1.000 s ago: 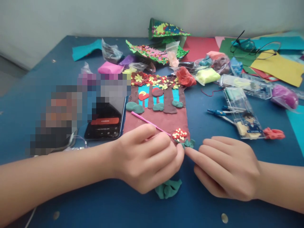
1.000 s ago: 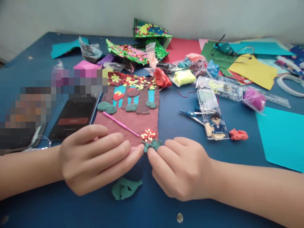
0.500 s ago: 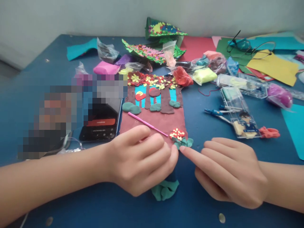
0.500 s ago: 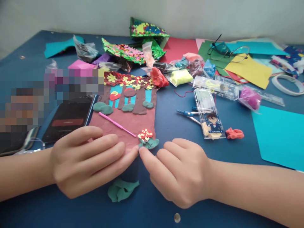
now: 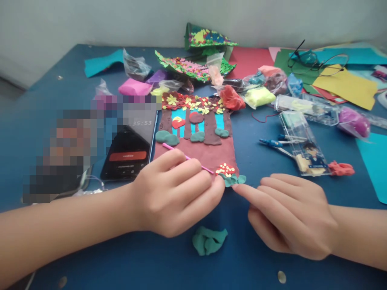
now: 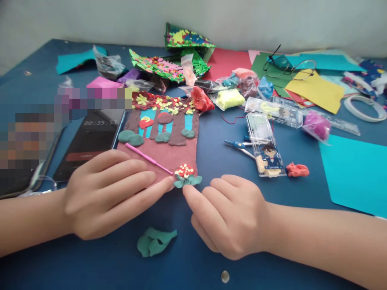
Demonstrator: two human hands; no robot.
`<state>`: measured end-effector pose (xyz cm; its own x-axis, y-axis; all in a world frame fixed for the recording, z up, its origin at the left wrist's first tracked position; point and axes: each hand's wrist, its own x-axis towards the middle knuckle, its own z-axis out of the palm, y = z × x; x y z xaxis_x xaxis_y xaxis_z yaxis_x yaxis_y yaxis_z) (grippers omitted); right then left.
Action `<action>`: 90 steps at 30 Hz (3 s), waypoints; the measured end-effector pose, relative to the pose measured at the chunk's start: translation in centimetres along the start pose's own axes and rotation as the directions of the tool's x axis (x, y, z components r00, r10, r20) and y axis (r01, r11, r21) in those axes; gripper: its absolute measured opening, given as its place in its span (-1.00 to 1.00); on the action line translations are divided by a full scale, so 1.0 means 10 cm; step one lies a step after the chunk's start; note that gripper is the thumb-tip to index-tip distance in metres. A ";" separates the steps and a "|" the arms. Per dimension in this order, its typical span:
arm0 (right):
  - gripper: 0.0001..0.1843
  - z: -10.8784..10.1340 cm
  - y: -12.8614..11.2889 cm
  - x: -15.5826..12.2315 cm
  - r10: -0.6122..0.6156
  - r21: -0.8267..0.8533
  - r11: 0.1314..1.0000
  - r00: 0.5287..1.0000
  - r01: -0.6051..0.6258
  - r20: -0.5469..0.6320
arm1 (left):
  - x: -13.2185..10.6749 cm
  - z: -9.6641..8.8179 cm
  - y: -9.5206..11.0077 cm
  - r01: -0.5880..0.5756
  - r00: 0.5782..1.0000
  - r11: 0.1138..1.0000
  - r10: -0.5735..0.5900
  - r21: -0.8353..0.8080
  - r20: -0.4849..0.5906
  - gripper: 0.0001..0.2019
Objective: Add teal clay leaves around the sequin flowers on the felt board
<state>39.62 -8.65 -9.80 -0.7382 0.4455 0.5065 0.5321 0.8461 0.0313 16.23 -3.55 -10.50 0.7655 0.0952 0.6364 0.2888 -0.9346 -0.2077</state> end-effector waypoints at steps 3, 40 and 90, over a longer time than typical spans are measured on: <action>-0.76 0.02 0.01 -0.01 -0.011 -0.003 1.000 1.000 0.011 0.007 | 0.00 0.01 -0.01 0.018 1.000 1.000 -0.018 -0.001 0.010 -0.84; -0.78 0.04 0.02 -0.03 -0.038 -0.013 0.999 0.999 0.038 0.010 | 0.02 0.02 0.00 0.027 0.998 0.996 -0.021 -0.087 0.067 -0.83; -0.77 0.08 0.01 0.00 -0.035 0.068 0.997 0.996 0.029 0.080 | -0.05 -0.01 0.04 -0.013 0.999 0.990 0.020 -0.138 0.047 -0.86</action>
<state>39.33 -8.36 -10.47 -0.7869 0.4379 0.4349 0.4807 0.8768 -0.0129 15.92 -4.00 -10.79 0.7970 0.0928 0.5968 0.1970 -0.9740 -0.1117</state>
